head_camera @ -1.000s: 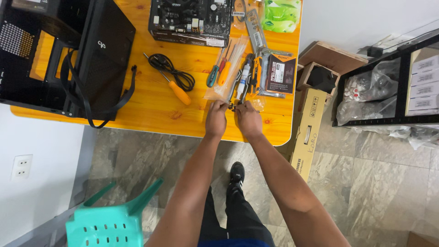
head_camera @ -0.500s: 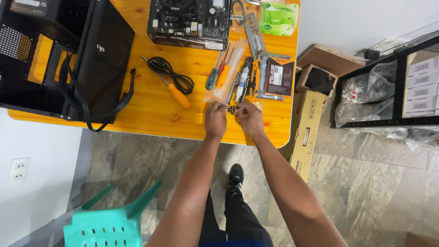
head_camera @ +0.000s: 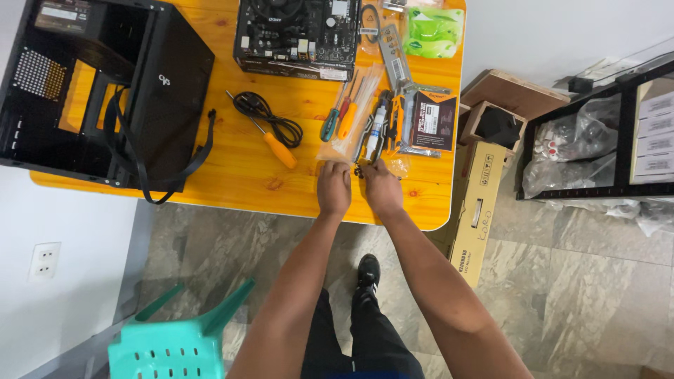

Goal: The person removes the side panel of a computer case using a screwdriver, places the panel in a box, and then installs a power supply unit into the case. They secure the power supply with screws and organize the cables inside the case.

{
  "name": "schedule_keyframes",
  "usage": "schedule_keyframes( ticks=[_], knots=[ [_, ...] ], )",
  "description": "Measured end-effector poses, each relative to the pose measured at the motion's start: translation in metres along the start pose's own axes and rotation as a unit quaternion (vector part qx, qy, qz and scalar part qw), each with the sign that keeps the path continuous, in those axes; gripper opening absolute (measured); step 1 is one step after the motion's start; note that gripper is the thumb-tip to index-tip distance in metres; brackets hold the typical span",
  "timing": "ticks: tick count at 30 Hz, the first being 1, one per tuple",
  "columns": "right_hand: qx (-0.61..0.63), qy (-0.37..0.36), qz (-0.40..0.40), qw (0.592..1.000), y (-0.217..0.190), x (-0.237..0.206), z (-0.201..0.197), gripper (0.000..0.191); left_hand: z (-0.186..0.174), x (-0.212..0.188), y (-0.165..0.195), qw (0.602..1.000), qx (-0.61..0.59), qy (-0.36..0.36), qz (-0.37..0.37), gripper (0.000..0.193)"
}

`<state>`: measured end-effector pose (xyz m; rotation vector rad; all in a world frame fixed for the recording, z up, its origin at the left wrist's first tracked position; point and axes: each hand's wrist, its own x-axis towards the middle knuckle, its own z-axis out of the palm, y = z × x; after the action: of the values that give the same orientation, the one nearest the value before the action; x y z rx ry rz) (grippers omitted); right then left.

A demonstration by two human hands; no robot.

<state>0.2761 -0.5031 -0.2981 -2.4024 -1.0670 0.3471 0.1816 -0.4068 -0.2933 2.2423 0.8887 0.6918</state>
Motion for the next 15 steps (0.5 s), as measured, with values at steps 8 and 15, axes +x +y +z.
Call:
schedule_keyframes(
  ticks=[8, 15],
  knots=[
    [-0.023, 0.000, -0.004, 1.000, 0.0069, -0.0063, 0.0008, 0.023, 0.0058, 0.0009, -0.0043, 0.975, -0.198, -0.009, -0.104, 0.013],
    [-0.044, -0.025, -0.003, 0.999, 0.0070, -0.0088, -0.0064, 0.020, -0.0032, 0.0006, -0.0045, 0.995, -0.058, -0.054, 0.065, 0.028]
  ],
)
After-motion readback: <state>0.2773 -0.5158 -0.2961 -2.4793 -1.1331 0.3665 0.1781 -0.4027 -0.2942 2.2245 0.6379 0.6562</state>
